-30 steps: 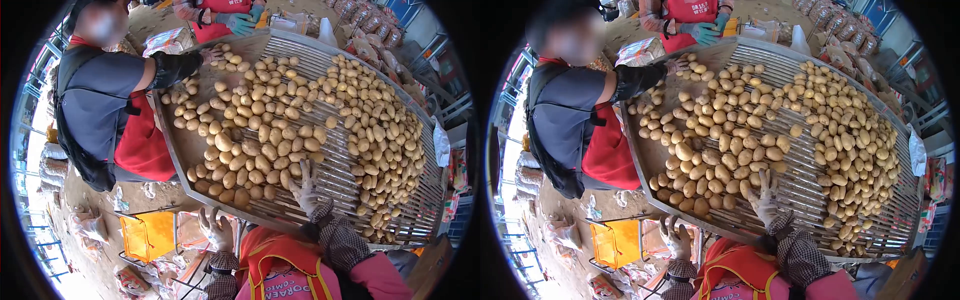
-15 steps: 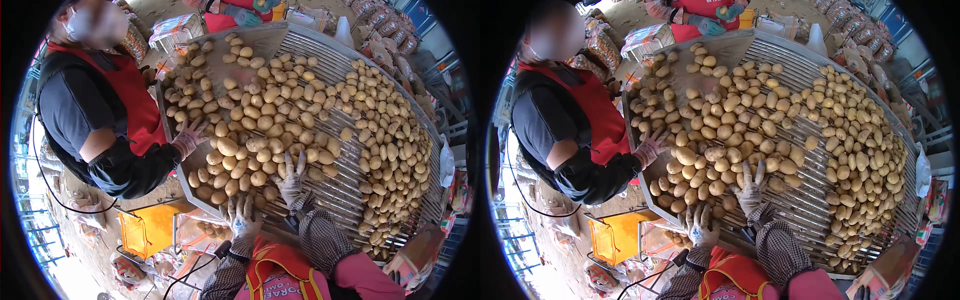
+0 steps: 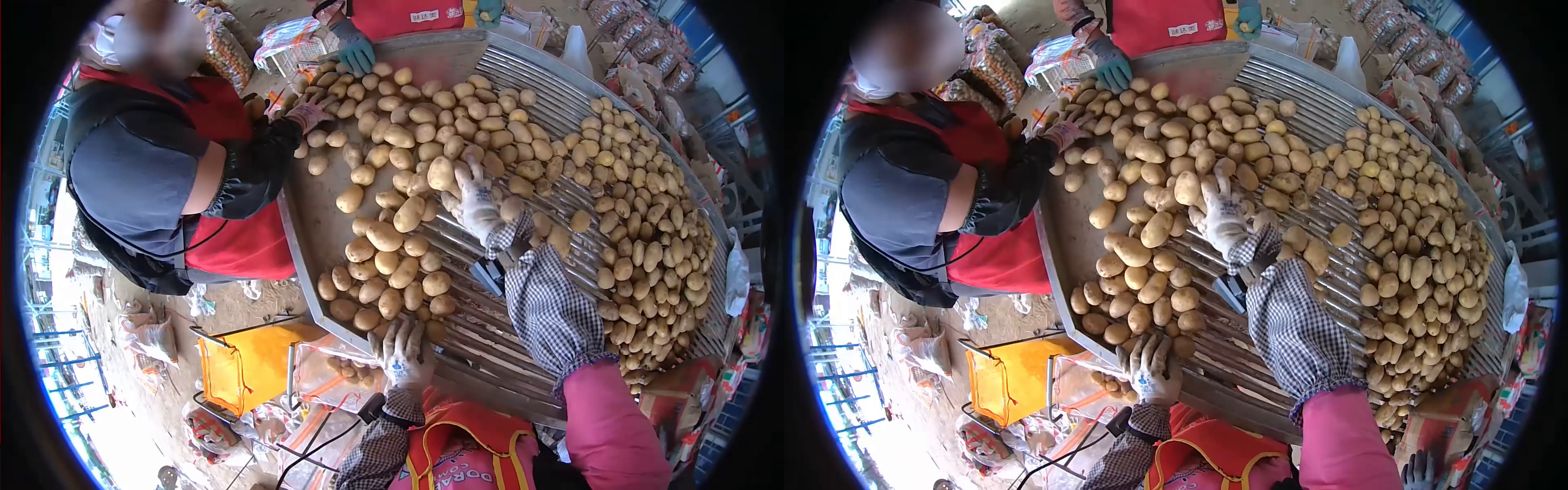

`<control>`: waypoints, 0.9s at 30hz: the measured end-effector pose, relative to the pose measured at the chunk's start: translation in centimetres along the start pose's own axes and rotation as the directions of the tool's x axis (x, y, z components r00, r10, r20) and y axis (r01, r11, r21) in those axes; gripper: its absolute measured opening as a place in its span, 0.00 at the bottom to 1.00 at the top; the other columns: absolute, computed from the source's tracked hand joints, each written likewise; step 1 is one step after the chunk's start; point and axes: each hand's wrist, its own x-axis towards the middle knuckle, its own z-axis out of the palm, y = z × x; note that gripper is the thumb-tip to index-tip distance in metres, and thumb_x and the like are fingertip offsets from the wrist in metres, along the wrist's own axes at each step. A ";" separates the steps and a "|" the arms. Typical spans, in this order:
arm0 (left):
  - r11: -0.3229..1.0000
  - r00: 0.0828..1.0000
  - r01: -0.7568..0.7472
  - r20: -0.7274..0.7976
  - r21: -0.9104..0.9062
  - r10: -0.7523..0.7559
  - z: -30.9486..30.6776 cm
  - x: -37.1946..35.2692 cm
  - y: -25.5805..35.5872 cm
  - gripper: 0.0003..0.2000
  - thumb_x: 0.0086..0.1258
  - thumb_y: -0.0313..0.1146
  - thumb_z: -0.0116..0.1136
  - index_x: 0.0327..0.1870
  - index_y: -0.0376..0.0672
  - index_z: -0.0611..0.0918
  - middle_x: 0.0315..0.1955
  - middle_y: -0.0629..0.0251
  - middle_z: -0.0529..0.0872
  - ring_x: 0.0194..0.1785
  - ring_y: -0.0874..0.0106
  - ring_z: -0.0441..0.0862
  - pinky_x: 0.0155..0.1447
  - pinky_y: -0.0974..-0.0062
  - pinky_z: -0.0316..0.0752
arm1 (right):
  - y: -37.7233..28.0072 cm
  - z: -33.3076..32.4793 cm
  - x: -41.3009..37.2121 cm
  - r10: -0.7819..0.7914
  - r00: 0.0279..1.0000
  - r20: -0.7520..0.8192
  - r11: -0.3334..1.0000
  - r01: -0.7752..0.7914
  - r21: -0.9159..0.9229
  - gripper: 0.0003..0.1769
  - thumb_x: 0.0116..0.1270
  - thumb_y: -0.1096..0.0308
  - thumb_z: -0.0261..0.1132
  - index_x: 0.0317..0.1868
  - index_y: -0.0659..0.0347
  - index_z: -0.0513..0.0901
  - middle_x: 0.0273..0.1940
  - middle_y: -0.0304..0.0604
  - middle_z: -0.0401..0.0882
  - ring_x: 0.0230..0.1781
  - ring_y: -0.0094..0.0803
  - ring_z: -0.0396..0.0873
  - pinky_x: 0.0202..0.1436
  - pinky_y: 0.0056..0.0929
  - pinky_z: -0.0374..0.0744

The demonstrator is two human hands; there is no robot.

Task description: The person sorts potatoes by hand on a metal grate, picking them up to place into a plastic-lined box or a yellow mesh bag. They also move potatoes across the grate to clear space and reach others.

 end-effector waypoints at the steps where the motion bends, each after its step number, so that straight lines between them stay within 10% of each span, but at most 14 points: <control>1: 1.000 1.000 -0.014 -0.007 -0.004 0.013 0.0 0.0 -0.1 0.17 0.60 0.33 0.63 0.53 0.53 0.87 0.55 0.69 0.87 0.64 0.64 0.79 0.76 0.40 0.57 | -1.3 -2.1 -2.6 -0.068 0.996 -0.056 0.997 0.069 0.030 0.33 0.66 0.61 0.72 0.68 0.61 0.73 0.73 0.62 0.61 0.69 0.65 0.66 0.73 0.56 0.70; 10: 0.997 0.999 -0.029 -0.019 -0.072 0.028 -0.7 -0.5 -0.4 0.27 0.55 0.29 0.60 0.61 0.53 0.82 0.60 0.65 0.83 0.62 0.63 0.79 0.73 0.44 0.62 | -6.5 -1.7 -25.4 -0.269 0.937 0.222 0.962 0.273 0.013 0.34 0.60 0.66 0.68 0.67 0.27 0.77 0.74 0.45 0.62 0.74 0.54 0.62 0.75 0.59 0.64; 16: 0.988 0.996 -0.084 -0.028 -0.131 0.082 -0.8 -0.6 -0.8 0.20 0.61 0.28 0.59 0.57 0.49 0.83 0.61 0.62 0.83 0.60 0.60 0.80 0.72 0.45 0.64 | -5.2 -5.3 -17.1 0.021 0.985 -0.173 0.992 -0.042 -0.116 0.29 0.62 0.68 0.70 0.65 0.47 0.78 0.67 0.52 0.69 0.64 0.56 0.70 0.63 0.58 0.71; 21: 0.973 0.995 -0.045 -0.101 -0.225 0.023 -0.2 -0.7 -0.9 0.20 0.60 0.26 0.60 0.55 0.47 0.83 0.57 0.59 0.83 0.58 0.57 0.81 0.65 0.52 0.72 | -11.3 -4.1 -17.3 -0.272 0.962 0.010 0.962 0.271 0.042 0.24 0.63 0.65 0.73 0.59 0.56 0.81 0.46 0.49 0.82 0.45 0.49 0.83 0.49 0.47 0.81; 24: 0.957 0.985 -0.064 -0.175 -0.285 0.014 -0.1 -0.7 -1.4 0.19 0.60 0.24 0.60 0.54 0.44 0.82 0.54 0.54 0.82 0.55 0.54 0.81 0.58 0.53 0.76 | -11.3 3.2 -16.0 0.100 0.904 0.417 0.995 -0.078 -0.068 0.31 0.66 0.57 0.70 0.67 0.56 0.73 0.51 0.55 0.82 0.51 0.53 0.82 0.55 0.46 0.80; 27: 0.861 0.979 -0.033 -0.189 -0.508 -0.074 -1.1 -0.6 -2.3 0.15 0.69 0.27 0.58 0.57 0.40 0.80 0.54 0.52 0.82 0.54 0.54 0.83 0.59 0.57 0.78 | -12.2 1.1 -14.6 0.106 0.873 0.476 0.962 -0.212 0.174 0.32 0.63 0.66 0.72 0.65 0.62 0.72 0.55 0.54 0.81 0.53 0.51 0.81 0.60 0.40 0.79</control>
